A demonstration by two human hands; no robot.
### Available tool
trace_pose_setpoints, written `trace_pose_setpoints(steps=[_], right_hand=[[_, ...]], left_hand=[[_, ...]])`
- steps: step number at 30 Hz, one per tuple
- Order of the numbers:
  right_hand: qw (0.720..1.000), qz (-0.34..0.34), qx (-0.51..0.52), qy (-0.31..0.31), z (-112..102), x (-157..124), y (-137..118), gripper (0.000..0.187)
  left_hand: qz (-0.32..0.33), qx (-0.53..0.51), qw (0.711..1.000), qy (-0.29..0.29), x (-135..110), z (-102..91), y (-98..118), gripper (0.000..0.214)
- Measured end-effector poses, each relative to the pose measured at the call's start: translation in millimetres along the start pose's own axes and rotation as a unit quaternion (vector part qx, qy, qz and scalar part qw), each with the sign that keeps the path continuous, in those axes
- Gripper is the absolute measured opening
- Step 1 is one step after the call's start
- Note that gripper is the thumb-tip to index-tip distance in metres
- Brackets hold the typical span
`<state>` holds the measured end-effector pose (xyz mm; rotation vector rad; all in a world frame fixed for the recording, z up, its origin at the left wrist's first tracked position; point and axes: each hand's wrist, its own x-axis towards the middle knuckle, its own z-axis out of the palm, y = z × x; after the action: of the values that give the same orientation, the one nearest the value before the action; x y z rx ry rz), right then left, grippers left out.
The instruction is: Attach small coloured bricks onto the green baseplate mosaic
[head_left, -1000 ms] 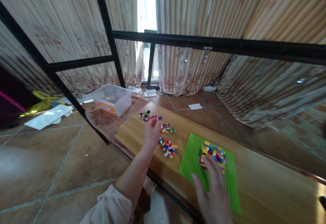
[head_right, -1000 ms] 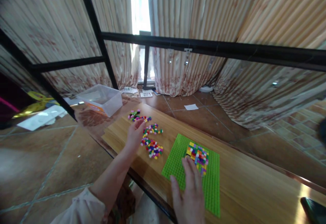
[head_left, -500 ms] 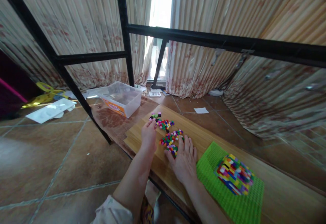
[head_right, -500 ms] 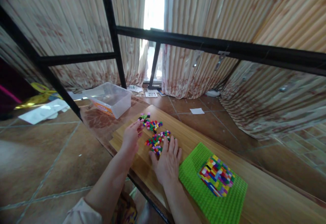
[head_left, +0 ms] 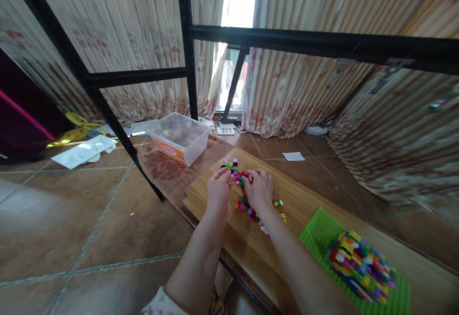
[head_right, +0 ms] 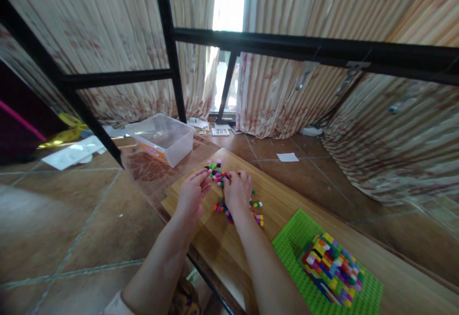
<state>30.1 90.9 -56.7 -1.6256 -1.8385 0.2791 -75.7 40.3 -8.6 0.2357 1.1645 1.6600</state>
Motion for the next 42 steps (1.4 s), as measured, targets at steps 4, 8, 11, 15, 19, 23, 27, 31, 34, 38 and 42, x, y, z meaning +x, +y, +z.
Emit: trace_pose_setpoints(steps=[4,8,11,15,19,23,27,31,34,38,42], right_hand=[[0.999,0.008,0.049,0.001,-2,3,-1,0.021],[0.993,0.029,0.113,-0.001,-31,-19,-2,0.027],[0.959,0.068,0.274,-0.022,-64,-55,0,0.024],[0.914,0.133,0.382,-0.036,-110,-113,14,0.021],[0.866,0.220,0.447,0.028,-153,-150,41,0.030],[0.813,0.258,0.515,0.086,-188,-160,72,0.029],[0.799,0.256,0.529,0.129,-209,-164,102,0.028],[0.789,0.282,0.523,0.155,-220,-173,128,0.030],[0.774,0.304,0.536,0.144,-225,-175,139,0.029],[0.755,0.314,0.563,0.120,-230,-173,143,0.028],[0.762,0.323,0.550,0.113,-233,-173,145,0.035]], left_hand=[[0.002,0.011,1.000,-0.008,0,1.6,0,0.021],[0.003,0.021,0.999,-0.042,-2,5.9,-3,0.022],[-0.006,0.050,0.993,-0.103,-11,15.8,-13,0.021],[-0.001,0.147,0.964,-0.223,-38,36.2,-46,0.018],[0.065,0.232,0.908,-0.343,-69,53.6,-91,0.020],[0.082,0.287,0.876,-0.378,-88,67.8,-128,0.030],[0.062,0.309,0.878,-0.361,-99,84.5,-148,0.043],[0.060,0.301,0.875,-0.375,-108,95.4,-159,0.042],[0.076,0.301,0.860,-0.405,-108,94.5,-165,0.035],[0.115,0.323,0.841,-0.418,-107,88.7,-170,0.038],[0.150,0.344,0.841,-0.391,-113,86.7,-174,0.039]])
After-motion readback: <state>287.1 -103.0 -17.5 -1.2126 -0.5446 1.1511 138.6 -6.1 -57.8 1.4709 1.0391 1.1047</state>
